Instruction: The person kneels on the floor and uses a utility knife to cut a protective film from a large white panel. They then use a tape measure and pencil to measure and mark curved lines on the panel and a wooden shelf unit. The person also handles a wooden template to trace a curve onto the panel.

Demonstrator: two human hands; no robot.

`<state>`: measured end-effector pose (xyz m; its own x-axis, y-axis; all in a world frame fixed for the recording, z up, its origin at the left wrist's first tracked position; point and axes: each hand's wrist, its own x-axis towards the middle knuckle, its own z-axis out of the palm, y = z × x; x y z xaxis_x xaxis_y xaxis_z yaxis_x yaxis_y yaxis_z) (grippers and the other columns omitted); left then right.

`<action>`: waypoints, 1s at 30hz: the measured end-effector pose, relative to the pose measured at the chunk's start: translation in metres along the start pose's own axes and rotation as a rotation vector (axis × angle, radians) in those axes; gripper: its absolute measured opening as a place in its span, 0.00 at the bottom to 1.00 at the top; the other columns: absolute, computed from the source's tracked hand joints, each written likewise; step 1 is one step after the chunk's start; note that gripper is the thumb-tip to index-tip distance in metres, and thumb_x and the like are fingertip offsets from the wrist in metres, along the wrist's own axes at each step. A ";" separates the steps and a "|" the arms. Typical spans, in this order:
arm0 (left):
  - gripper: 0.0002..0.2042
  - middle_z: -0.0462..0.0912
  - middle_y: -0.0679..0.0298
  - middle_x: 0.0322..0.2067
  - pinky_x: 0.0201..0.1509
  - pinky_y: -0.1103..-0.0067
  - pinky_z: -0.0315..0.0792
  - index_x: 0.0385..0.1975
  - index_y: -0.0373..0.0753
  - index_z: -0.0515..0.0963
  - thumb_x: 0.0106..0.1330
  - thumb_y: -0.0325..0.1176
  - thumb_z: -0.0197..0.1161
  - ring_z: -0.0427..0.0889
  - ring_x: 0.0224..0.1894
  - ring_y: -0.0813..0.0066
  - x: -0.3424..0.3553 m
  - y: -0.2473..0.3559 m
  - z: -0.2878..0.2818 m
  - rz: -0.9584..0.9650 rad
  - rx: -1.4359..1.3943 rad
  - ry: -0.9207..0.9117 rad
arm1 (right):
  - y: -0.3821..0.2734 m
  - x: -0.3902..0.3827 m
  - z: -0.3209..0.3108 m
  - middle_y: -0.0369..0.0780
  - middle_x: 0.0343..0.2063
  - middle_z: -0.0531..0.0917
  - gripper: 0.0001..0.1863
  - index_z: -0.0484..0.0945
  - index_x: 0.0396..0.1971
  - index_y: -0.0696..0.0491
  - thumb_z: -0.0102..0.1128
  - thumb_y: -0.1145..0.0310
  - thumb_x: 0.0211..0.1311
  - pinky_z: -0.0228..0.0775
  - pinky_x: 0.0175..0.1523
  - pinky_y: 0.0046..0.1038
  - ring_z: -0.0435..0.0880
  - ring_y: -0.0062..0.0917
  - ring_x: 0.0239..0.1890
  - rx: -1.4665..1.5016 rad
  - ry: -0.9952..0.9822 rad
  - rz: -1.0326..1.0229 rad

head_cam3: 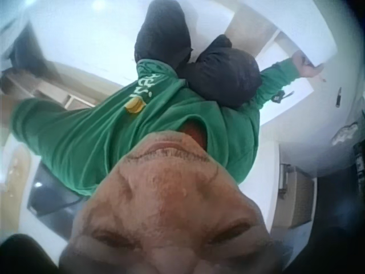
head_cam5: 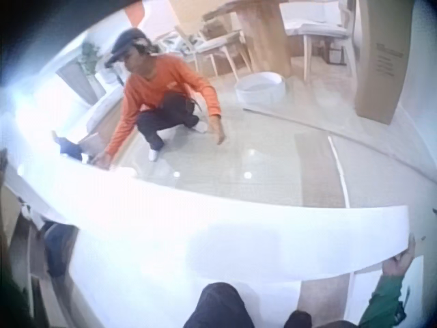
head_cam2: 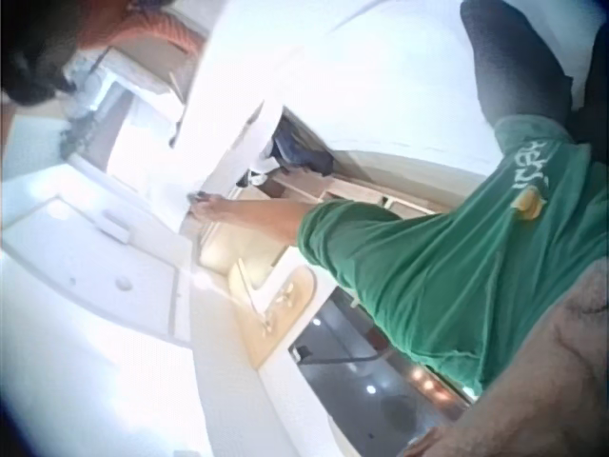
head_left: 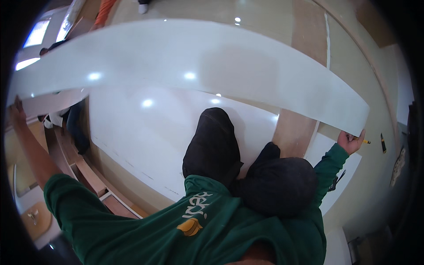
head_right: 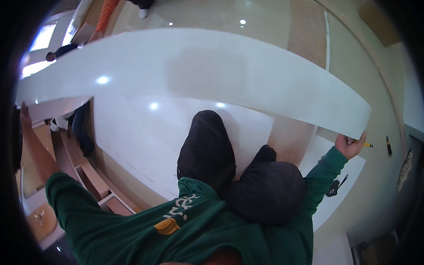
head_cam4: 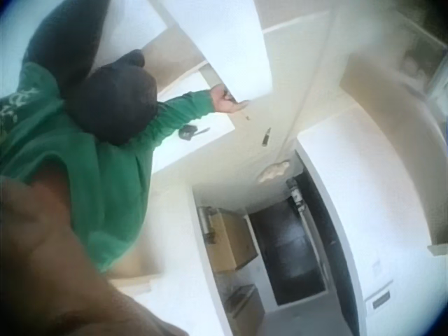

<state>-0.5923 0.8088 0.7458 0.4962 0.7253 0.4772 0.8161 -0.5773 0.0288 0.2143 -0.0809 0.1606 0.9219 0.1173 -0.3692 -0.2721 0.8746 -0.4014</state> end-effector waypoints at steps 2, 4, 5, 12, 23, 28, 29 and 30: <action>0.20 0.71 0.52 0.54 0.56 0.60 0.69 0.59 0.44 0.69 0.71 0.44 0.49 0.72 0.54 0.52 -0.054 -0.010 0.088 -0.506 -0.347 -0.070 | -0.004 -0.010 0.001 0.34 0.23 0.77 0.06 0.74 0.36 0.54 0.54 0.68 0.66 0.58 0.21 0.13 0.59 0.14 0.12 -0.093 -0.102 0.088; 0.21 0.65 0.55 0.60 0.59 0.58 0.67 0.63 0.46 0.65 0.73 0.44 0.45 0.67 0.59 0.54 -0.128 0.006 0.195 -0.821 -0.529 -0.174 | 0.002 -0.028 -0.003 0.37 0.31 0.80 0.08 0.74 0.42 0.57 0.53 0.70 0.66 0.64 0.26 0.16 0.63 0.14 0.15 -0.151 -0.114 0.140; 0.21 0.62 0.57 0.63 0.61 0.57 0.67 0.64 0.47 0.63 0.73 0.44 0.44 0.65 0.62 0.54 -0.171 0.023 0.251 -0.934 -0.596 -0.250 | 0.014 -0.039 -0.008 0.39 0.36 0.81 0.11 0.73 0.46 0.58 0.51 0.72 0.66 0.66 0.30 0.19 0.65 0.14 0.16 -0.213 -0.086 0.127; 0.26 0.62 0.59 0.63 0.55 0.60 0.74 0.68 0.48 0.57 0.70 0.36 0.53 0.71 0.54 0.50 -0.414 0.349 0.539 -1.239 -1.080 -0.707 | 0.166 -0.113 -0.088 0.36 0.36 0.78 0.13 0.71 0.47 0.54 0.57 0.67 0.66 0.80 0.41 0.37 0.78 0.23 0.32 -0.456 0.121 0.432; 0.24 0.78 0.47 0.51 0.56 0.72 0.71 0.56 0.30 0.72 0.64 0.39 0.63 0.78 0.54 0.61 -0.454 0.670 0.507 -0.271 -0.798 -0.877 | 0.254 -0.107 -0.098 0.36 0.31 0.72 0.15 0.69 0.37 0.58 0.61 0.62 0.63 0.83 0.32 0.37 0.72 0.19 0.24 -0.772 0.303 0.550; 0.19 0.76 0.54 0.53 0.60 0.68 0.68 0.53 0.38 0.76 0.63 0.37 0.62 0.75 0.56 0.55 -0.474 0.702 0.496 0.150 -0.318 -0.825 | 0.227 -0.093 -0.097 0.32 0.22 0.70 0.13 0.70 0.33 0.55 0.62 0.62 0.62 0.79 0.26 0.30 0.69 0.17 0.19 -0.673 0.313 0.392; 0.19 0.74 0.55 0.55 0.60 0.67 0.67 0.52 0.38 0.75 0.63 0.37 0.61 0.73 0.57 0.55 -0.474 0.705 0.495 0.135 -0.363 -0.830 | 0.210 -0.087 -0.098 0.31 0.20 0.69 0.13 0.71 0.32 0.55 0.62 0.62 0.62 0.79 0.25 0.30 0.68 0.16 0.18 -0.678 0.291 0.343; 0.19 0.75 0.55 0.55 0.59 0.67 0.68 0.52 0.38 0.75 0.63 0.37 0.60 0.74 0.57 0.55 -0.473 0.707 0.494 0.109 -0.416 -0.844 | 0.191 -0.082 -0.102 0.29 0.18 0.68 0.12 0.71 0.31 0.54 0.62 0.62 0.62 0.78 0.24 0.29 0.67 0.15 0.17 -0.674 0.262 0.296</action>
<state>-0.1036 0.2425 0.1064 0.7470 0.5971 -0.2923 0.6619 -0.6272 0.4104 0.0592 0.0286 0.0291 0.7121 0.1128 -0.6930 -0.6829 0.3402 -0.6464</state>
